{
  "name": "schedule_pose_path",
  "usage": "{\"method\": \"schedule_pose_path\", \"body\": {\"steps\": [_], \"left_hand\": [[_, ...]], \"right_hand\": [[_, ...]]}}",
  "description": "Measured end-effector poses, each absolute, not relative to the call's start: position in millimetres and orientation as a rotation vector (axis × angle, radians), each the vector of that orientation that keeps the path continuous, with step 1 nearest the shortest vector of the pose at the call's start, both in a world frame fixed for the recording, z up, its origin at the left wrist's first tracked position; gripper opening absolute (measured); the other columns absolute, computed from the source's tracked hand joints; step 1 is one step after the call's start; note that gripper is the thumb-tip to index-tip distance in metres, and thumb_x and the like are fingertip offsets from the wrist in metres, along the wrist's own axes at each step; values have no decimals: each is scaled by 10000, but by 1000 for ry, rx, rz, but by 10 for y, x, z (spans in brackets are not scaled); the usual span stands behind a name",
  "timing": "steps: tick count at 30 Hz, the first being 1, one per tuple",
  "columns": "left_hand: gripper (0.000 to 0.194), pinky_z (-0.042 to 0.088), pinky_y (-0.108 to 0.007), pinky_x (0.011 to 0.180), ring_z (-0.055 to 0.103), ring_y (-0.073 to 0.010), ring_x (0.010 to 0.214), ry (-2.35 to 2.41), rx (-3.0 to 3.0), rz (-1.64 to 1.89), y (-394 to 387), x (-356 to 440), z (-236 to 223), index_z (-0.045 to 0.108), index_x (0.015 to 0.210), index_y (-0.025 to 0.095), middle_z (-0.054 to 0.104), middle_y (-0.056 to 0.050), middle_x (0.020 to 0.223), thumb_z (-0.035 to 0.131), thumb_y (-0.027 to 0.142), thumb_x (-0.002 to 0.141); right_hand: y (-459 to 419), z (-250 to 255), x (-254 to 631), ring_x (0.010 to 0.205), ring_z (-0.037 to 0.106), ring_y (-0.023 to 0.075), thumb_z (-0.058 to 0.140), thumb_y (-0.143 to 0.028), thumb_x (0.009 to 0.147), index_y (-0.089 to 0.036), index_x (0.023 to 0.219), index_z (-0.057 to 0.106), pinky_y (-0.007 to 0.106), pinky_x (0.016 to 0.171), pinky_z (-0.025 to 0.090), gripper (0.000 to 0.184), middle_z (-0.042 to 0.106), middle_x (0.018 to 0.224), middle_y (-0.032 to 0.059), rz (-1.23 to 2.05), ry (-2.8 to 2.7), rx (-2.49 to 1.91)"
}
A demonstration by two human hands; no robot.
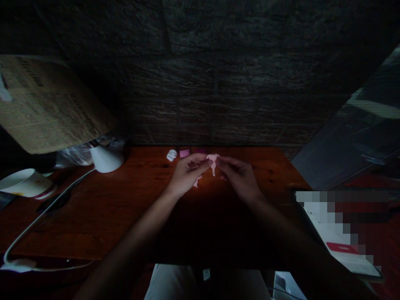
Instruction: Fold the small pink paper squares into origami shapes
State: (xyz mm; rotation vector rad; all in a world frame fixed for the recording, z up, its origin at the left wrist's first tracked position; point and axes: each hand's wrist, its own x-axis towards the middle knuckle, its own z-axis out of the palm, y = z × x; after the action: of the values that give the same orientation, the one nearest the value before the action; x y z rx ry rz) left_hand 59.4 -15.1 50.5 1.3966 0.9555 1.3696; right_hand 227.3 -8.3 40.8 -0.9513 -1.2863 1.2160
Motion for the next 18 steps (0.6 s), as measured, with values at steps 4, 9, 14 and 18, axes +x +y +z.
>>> {"method": "schedule_pose_path", "body": {"steps": [4,9,14,18], "left_hand": [[199,414,-204,511,575,-108,612,918,1414,1352,-153,599,506,780,886,199,664,-1,662,821,355,769],[236,424,-216,513,571,-120,604,950,1429,1346,-167,601,509,786,938,219,661,-1,645,808,391,778],[215,439,-224,514,547,-102,555,919,1435,1356,-168,609,513,782,922,218,713,-17,719,816,370,774],[259,480,-233,549,604,-118,599,862,1452,1345,-155,613,501,767,969,204,734,-25,746,838,341,761]], "right_hand": [[-81,402,2280,565,555,119,816,-472,738,-235,916,825,278,557,477,297,698,673,1,1215,-1280,-949],[-76,410,2276,573,562,119,809,-470,743,-231,930,821,281,561,482,303,721,722,13,1215,-1284,-958],[-81,414,2264,562,545,109,820,-457,729,-231,921,821,267,546,460,297,715,708,4,1229,-1274,-938],[-84,420,2260,578,545,110,812,-478,746,-235,937,826,265,546,453,309,734,759,14,1219,-1272,-935]]}}
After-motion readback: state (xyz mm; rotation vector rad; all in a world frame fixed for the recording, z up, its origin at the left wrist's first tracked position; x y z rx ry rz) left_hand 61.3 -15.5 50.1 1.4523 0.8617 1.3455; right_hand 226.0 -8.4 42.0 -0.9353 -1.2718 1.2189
